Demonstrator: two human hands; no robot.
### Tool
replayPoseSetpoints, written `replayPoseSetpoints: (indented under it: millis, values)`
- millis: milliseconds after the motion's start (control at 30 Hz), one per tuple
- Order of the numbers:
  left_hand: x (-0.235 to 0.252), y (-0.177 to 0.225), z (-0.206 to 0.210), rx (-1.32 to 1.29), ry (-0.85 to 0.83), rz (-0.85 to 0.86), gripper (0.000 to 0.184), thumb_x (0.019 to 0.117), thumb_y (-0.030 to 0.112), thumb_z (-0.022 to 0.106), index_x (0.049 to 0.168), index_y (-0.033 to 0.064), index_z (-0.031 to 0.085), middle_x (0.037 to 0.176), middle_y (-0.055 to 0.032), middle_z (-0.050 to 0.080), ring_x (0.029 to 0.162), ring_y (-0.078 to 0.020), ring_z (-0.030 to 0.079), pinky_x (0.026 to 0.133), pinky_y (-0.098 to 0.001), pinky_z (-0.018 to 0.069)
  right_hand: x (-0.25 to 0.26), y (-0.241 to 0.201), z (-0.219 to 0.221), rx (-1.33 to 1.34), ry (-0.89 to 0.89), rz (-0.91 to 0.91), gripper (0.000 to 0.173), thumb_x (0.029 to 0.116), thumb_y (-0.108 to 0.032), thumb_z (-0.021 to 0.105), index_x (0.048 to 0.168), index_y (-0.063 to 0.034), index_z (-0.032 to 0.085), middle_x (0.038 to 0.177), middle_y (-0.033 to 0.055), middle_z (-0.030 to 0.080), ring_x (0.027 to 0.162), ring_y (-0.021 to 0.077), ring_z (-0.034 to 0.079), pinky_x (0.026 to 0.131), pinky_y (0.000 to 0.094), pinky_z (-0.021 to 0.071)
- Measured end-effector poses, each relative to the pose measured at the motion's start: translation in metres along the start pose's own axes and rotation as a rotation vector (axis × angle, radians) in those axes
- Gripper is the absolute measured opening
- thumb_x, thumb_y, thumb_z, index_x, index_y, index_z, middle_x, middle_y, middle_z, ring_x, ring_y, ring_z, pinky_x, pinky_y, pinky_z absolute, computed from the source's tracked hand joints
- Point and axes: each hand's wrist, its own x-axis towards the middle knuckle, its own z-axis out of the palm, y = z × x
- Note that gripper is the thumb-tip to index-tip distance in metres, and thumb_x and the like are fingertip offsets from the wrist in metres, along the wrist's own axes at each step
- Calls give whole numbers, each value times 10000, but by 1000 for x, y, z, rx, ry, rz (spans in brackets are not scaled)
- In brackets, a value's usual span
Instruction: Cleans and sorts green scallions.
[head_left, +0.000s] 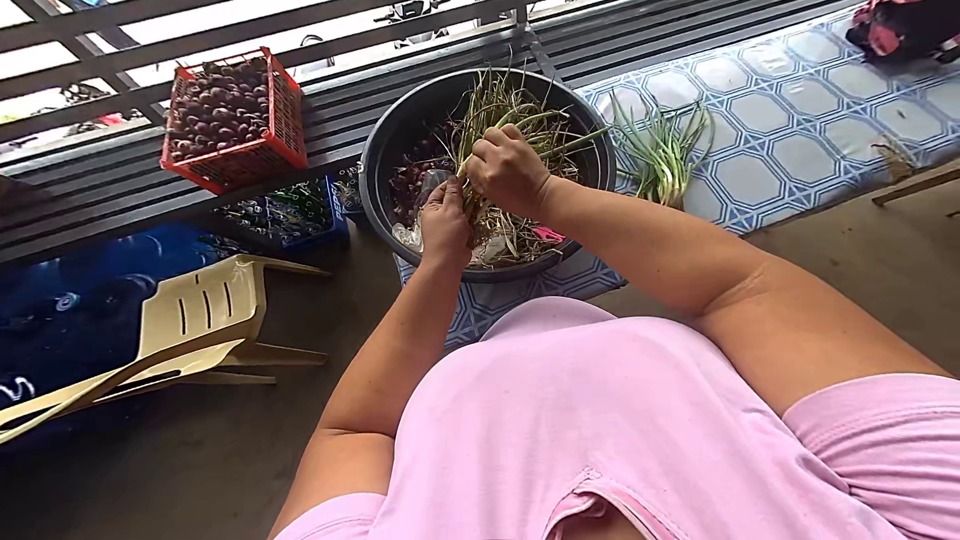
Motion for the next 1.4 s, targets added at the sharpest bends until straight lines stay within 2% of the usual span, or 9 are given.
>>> replayPoseSetpoints:
  millis: [167,367,500,633,733,833,1033,1133,1400]
  values:
    - [4,-4,3,124,-2,81,258,1104,257,468,1111,56,630,882,-24,652,784,-89,642,748,-283,554,0,3,0,148,-148,174,159,920,-122,637,876,19,694,878,201,697,942,393,683,814,521,500]
    - [5,-15,-10,250,66,92,307,1112,273,446,1178,45,640,986,-76,674,888,-138,667,839,-365,565,14,63,-42,316,-291,983,284,987,-220,569,1105,20,663,1165,208,672,1165,340,637,1014,516,481]
    - [13,-17,-34,261,128,172,306,1109,269,452,1222,43,626,1029,-73,670,934,-119,661,887,-353,556,2,102,-75,353,-49,1100,276,977,-219,567,1101,8,660,1065,161,684,1023,260,660,918,472,509]
    - [17,-10,-69,314,231,251,323,1092,310,500,1242,55,630,1067,-55,674,960,-100,663,907,-342,559,-17,146,-84,615,534,1264,141,1023,-152,520,975,-42,593,811,10,610,715,78,588,704,267,501]
    - [23,-7,-79,321,264,321,337,1077,353,530,1249,81,627,1062,-25,667,946,-88,656,890,-335,555,-26,157,-105,816,811,1313,152,1085,-132,453,1071,-3,530,801,52,627,625,94,603,606,253,533]
    - [24,1,-75,273,297,419,279,1096,235,484,1232,13,586,1021,2,627,895,-6,623,842,-228,535,-33,150,-100,865,713,1332,166,1066,-106,484,1129,38,537,850,109,673,640,140,650,611,288,568]
    - [20,17,-64,383,239,646,274,1084,217,509,1223,2,606,1014,18,631,889,34,604,847,-199,517,-47,91,-48,959,-109,1184,231,994,-85,606,1167,67,636,1007,185,717,848,243,730,826,435,620]
    - [12,23,-61,517,198,739,312,1086,233,510,1241,-14,620,1058,-35,653,917,33,604,860,-191,508,-38,77,-48,754,-505,985,299,991,-159,675,1243,2,682,1189,185,713,1106,297,688,1015,520,524]
    - [2,24,-58,511,144,799,268,1080,204,533,1229,13,650,1032,-21,676,879,40,619,822,-168,525,-25,104,-86,528,57,1008,222,989,-155,646,1148,-20,721,1083,119,748,986,194,716,928,419,562]
